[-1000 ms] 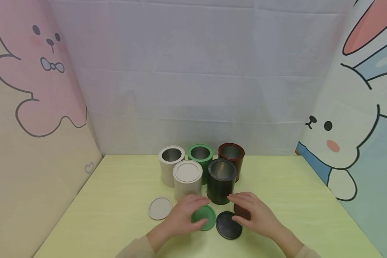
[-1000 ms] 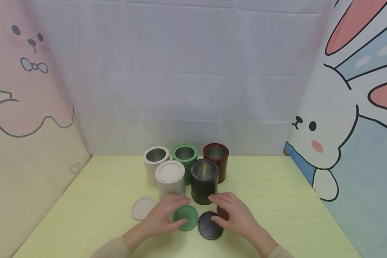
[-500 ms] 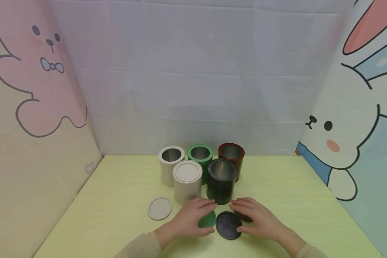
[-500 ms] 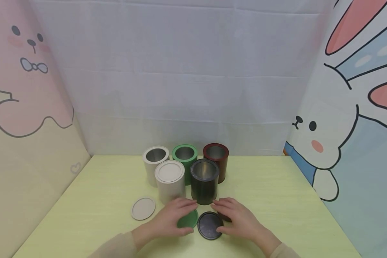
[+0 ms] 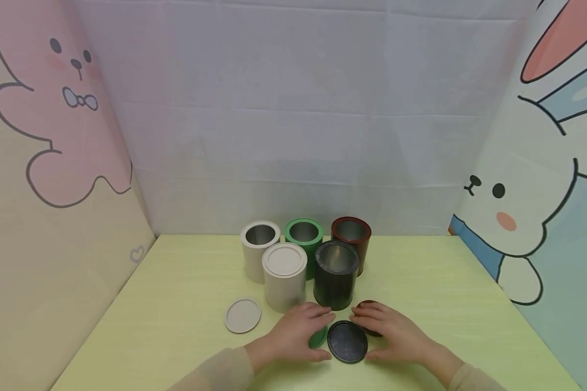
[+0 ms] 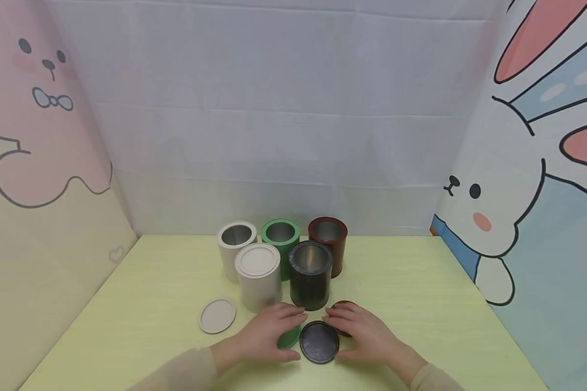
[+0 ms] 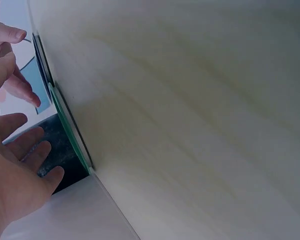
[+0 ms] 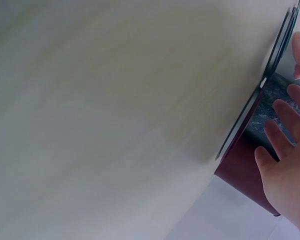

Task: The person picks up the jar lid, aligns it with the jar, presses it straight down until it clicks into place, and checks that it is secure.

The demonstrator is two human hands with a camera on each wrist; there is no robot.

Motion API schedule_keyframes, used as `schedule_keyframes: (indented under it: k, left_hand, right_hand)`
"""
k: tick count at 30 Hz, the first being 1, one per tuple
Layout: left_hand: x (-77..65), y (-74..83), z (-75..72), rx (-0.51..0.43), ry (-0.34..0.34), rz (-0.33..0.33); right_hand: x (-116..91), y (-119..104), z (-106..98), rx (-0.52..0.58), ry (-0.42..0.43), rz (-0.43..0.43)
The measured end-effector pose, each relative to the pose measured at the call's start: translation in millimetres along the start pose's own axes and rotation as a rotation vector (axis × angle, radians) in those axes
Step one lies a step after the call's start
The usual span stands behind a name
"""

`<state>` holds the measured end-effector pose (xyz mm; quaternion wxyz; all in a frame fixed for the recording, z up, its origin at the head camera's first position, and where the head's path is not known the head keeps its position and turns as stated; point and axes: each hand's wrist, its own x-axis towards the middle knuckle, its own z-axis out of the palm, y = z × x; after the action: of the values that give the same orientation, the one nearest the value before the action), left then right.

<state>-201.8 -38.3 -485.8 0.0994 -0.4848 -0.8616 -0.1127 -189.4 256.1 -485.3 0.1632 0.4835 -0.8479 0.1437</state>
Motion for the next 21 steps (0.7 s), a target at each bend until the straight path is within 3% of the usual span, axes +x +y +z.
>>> schedule_keyframes:
  k: [13, 21]
  left_hand:
    - [7.0, 5.8, 6.5, 0.097, -0.059, 0.043]
    - [7.7, 8.2, 10.7, 0.121, -0.089, 0.062]
  right_hand:
    - [-3.4, 6.3, 7.7, -0.024, -0.012, -0.074]
    - [-3.2, 4.9, 9.8, -0.029, -0.057, -0.056]
